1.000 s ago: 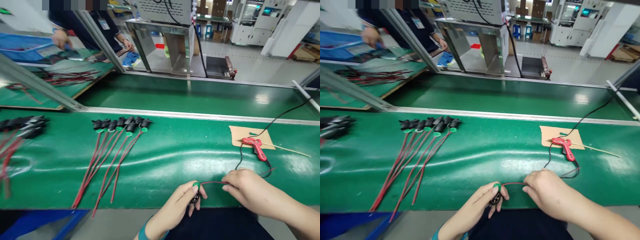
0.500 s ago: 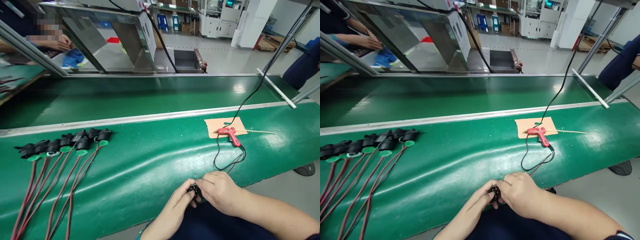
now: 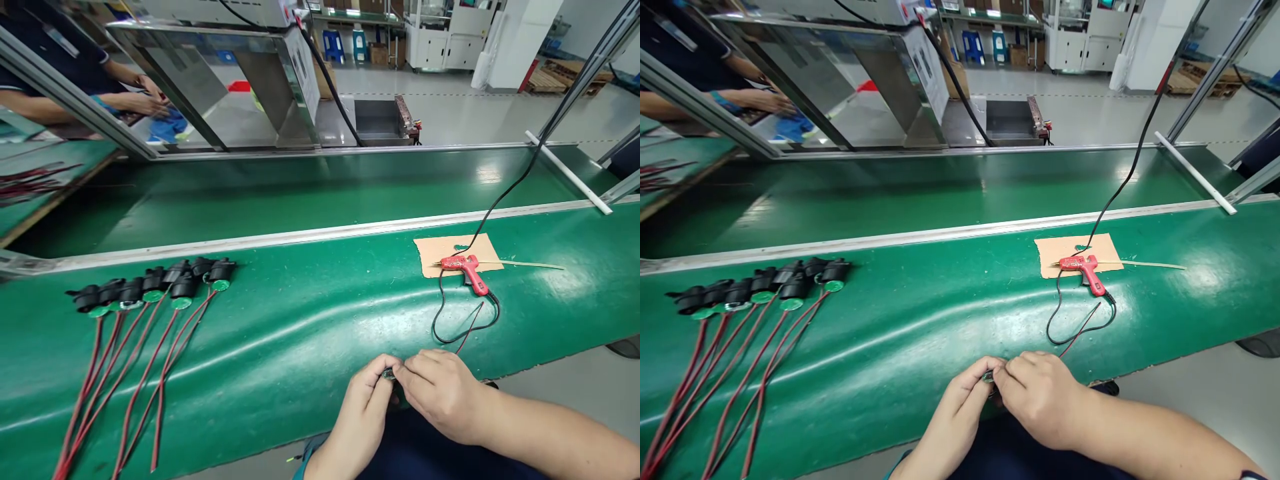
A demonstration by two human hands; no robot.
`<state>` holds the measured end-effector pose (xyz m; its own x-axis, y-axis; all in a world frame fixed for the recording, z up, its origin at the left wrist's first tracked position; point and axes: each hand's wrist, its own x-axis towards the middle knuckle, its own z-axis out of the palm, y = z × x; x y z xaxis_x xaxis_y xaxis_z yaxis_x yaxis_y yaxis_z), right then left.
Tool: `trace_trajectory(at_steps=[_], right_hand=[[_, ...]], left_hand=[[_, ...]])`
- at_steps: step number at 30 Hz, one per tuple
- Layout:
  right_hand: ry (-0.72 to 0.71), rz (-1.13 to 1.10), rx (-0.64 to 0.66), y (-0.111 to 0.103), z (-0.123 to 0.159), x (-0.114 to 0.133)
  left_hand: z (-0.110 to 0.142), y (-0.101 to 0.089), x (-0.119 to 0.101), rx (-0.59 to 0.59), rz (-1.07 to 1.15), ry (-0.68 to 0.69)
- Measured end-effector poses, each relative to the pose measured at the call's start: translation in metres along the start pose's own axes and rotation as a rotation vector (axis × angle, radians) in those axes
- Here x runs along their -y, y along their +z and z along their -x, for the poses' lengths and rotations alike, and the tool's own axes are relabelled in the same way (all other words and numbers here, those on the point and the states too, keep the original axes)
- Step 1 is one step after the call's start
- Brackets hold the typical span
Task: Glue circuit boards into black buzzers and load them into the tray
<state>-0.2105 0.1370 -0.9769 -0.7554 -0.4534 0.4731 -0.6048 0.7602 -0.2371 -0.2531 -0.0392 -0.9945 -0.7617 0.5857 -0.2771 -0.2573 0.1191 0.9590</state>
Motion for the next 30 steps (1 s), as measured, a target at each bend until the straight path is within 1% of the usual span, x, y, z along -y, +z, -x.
trace_trajectory(at_steps=[6,8,11,13,16,17,18,23,26,28,30], right_hand=[[0.005,0.058,0.015,0.001,0.003,-0.006],[0.017,0.035,0.021,-0.001,0.001,-0.008],[0.059,-0.056,0.082,-0.006,-0.004,-0.009],[0.132,-0.141,0.134,-0.010,-0.007,-0.008],[0.303,-0.259,0.222,-0.017,-0.008,-0.006],[0.334,-0.278,0.258,-0.019,-0.007,-0.006],[0.336,-0.276,0.294,-0.020,-0.007,-0.007],[0.160,-0.095,0.427,-0.030,-0.012,-0.013],[0.026,0.007,0.469,-0.036,-0.020,-0.015],[-0.066,0.062,0.457,-0.038,-0.027,-0.013],[-0.137,0.080,0.428,-0.040,-0.034,-0.009]], left_hand=[[0.004,-0.007,-0.001,0.089,0.084,-0.060],[0.004,-0.006,-0.003,0.118,0.100,-0.056],[0.002,-0.004,-0.007,0.139,0.165,-0.058],[0.001,-0.002,-0.006,0.112,0.173,-0.063],[0.003,-0.004,-0.002,0.082,0.076,-0.047],[0.004,-0.005,0.000,0.082,0.031,-0.041],[0.005,-0.006,0.000,0.087,-0.013,-0.039],[0.007,-0.010,-0.007,0.162,-0.153,-0.035],[0.006,-0.015,-0.008,0.213,-0.181,-0.039],[0.008,-0.021,-0.002,0.211,-0.165,-0.076],[0.012,-0.031,0.008,0.144,-0.119,-0.151]])
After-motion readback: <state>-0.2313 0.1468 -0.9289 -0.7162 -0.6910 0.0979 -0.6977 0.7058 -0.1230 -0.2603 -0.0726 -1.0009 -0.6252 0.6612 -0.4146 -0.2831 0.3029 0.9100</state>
